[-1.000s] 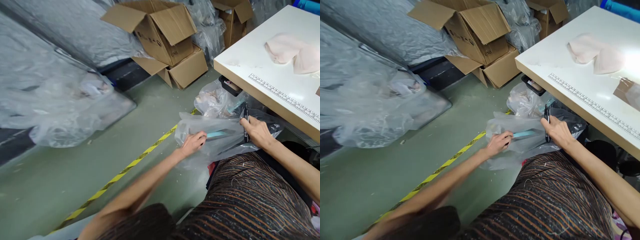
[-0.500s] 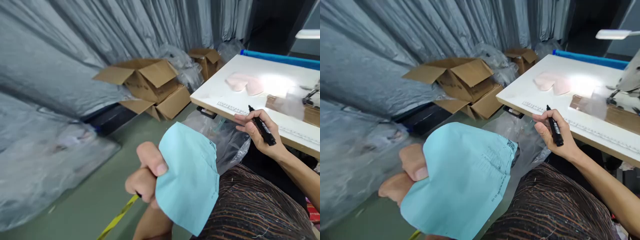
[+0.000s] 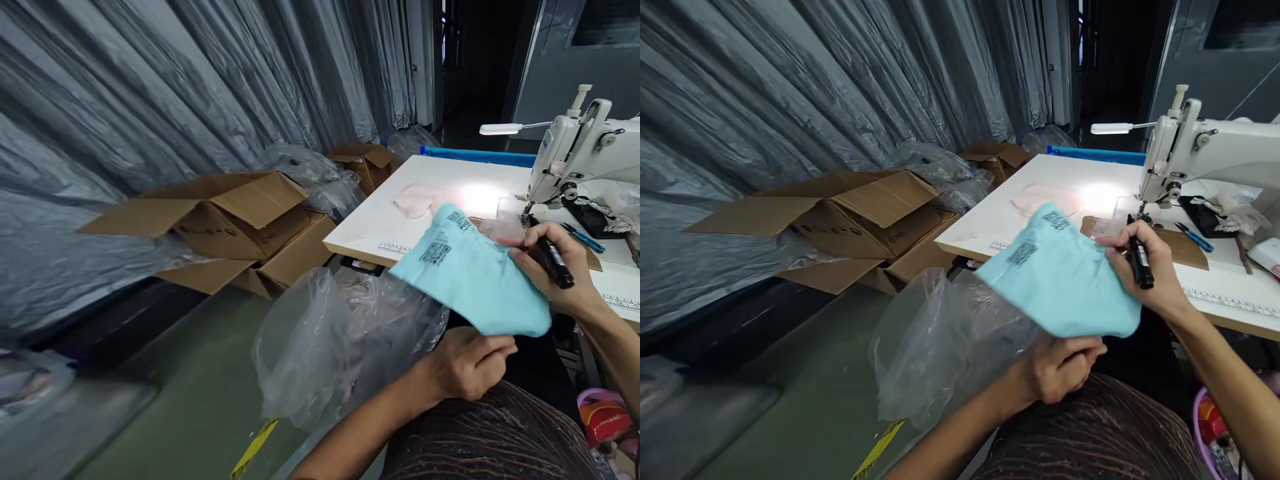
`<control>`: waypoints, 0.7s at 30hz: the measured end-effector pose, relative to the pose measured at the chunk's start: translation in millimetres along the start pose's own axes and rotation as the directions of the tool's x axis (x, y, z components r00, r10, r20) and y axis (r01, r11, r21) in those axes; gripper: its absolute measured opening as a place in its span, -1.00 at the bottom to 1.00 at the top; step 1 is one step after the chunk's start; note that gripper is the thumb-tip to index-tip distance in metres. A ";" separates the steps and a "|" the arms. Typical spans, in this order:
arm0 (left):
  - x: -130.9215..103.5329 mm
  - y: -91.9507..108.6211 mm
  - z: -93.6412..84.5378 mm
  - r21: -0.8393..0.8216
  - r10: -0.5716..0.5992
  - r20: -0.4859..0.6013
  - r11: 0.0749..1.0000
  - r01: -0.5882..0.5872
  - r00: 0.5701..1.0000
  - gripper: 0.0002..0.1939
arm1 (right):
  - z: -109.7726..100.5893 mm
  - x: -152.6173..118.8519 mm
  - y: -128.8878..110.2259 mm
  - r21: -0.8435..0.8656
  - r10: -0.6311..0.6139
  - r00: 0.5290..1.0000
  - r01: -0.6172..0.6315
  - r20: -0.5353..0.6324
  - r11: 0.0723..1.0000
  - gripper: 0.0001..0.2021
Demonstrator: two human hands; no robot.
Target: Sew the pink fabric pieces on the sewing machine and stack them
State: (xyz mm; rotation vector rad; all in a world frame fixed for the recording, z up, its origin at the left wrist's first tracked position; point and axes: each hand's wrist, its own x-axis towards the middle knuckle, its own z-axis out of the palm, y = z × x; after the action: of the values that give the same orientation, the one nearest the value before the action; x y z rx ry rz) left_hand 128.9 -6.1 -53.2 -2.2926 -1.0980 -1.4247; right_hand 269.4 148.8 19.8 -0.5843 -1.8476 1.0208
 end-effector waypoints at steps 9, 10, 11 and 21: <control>41.9 -47.2 7.8 0.223 -0.042 0.198 0.975 -0.003 0.979 -0.73 | -59.5 40.8 61.4 -0.365 -0.085 0.941 0.209 0.328 0.907 -0.90; 41.3 -52.2 14.8 0.233 -0.044 0.267 0.972 -0.020 0.963 -0.73 | -59.2 41.2 59.9 -0.389 -0.099 0.939 0.230 0.328 0.892 -0.92; 39.2 -55.7 23.1 0.260 -0.057 0.324 0.965 -0.031 0.944 -0.75 | -57.5 40.7 57.6 -0.428 -0.125 0.944 0.253 0.305 0.868 -0.93; 14.1 -34.6 74.1 0.418 -0.207 0.153 0.899 0.126 0.966 -0.98 | 0.5 -22.2 44.7 0.128 0.055 0.957 -0.018 -0.286 0.992 -0.50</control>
State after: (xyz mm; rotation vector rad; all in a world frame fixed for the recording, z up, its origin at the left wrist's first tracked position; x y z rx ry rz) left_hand 158.3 64.7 -85.0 -2.1020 -1.5191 -0.9176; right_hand 278.3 156.6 -28.7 -0.6574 -1.5112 1.0087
